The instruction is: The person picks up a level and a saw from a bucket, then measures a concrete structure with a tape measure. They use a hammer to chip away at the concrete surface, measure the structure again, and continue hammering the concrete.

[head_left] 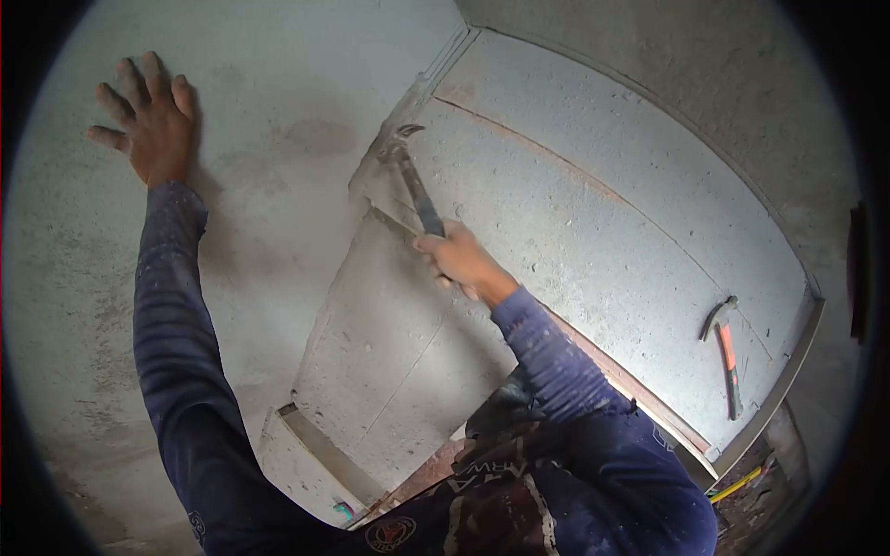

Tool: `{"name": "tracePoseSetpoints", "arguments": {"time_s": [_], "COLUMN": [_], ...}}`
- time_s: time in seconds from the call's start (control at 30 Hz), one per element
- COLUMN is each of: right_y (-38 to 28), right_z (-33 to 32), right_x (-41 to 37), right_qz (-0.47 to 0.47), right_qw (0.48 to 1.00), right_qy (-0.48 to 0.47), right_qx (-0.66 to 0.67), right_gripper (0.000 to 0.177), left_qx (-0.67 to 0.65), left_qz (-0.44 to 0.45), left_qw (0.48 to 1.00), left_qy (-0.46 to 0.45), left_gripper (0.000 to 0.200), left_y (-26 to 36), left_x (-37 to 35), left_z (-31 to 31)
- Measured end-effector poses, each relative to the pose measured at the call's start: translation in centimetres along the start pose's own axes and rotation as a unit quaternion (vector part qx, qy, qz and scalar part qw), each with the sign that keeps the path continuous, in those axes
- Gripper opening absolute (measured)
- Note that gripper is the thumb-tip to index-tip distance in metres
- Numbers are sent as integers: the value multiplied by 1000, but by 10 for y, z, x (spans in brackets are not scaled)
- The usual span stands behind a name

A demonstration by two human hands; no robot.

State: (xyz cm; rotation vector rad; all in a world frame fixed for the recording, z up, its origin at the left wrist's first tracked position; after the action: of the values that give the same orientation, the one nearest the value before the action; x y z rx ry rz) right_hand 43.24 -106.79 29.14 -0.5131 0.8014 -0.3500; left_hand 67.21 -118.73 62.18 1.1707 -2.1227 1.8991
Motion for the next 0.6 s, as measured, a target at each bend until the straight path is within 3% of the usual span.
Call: {"name": "tracePoseSetpoints", "arguments": {"time_s": [0.07, 0.1, 0.13, 0.27, 0.37, 0.43, 0.47, 0.5, 0.57, 0.6], "right_y": [-2, 2, 7, 39, 80, 115, 128, 139, 155, 162], "right_z": [-22, -39, -58, -124, -131, -136, -133, -132, -132, -136], "right_x": [-56, -73, -90, -158, -205, -225, -232, -241, -255, -259], "right_qz": [-19, -26, -30, -51, -56, -57, -56, -49, -55, -58], "right_qw": [999, 997, 995, 984, 966, 954, 954, 953, 934, 930], "right_qy": [30, 33, 36, 125, 171, 170, 175, 213, 341, 352], "right_qx": [32, 60, 87, 118, 187, 241, 237, 207, 89, 90], "right_gripper": [15, 16, 17, 17, 18, 16, 16, 14, 16, 16], "left_qx": [3, 152, 282, 201, 69, -113, -251, -368, -525, -621], "left_qz": [-9, -30, -51, -59, -54, -43, -56, -69, -91, -93], "left_qw": [1000, 970, 874, 906, 962, 971, 949, 922, 839, 765], "left_qy": [21, -188, -391, -368, -259, -204, -185, -103, -107, -143], "left_gripper": [58, 58, 58, 58, 56, 50, 43, 41, 44, 44], "left_y": [-1, 7, 8, 8, 19, 66, 101, 143, 229, 271], "left_x": [12, 22, 20, 19, 4, -22, -37, -56, -75, -83], "left_z": [-12, -11, -12, -21, -12, -12, -11, -21, -72, -97]}}
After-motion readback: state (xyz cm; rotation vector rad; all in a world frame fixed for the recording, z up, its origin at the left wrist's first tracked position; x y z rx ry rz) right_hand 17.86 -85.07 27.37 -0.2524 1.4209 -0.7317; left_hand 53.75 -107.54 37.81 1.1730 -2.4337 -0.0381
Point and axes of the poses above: each hand's wrist, its own x-axis towards the middle knuckle, its own z-axis out of the palm, y = z × x, the point moved 5 cm from there along x, towards the middle knuckle, and after that the axes turned 15 degrees about z, right-handed, at the moved point
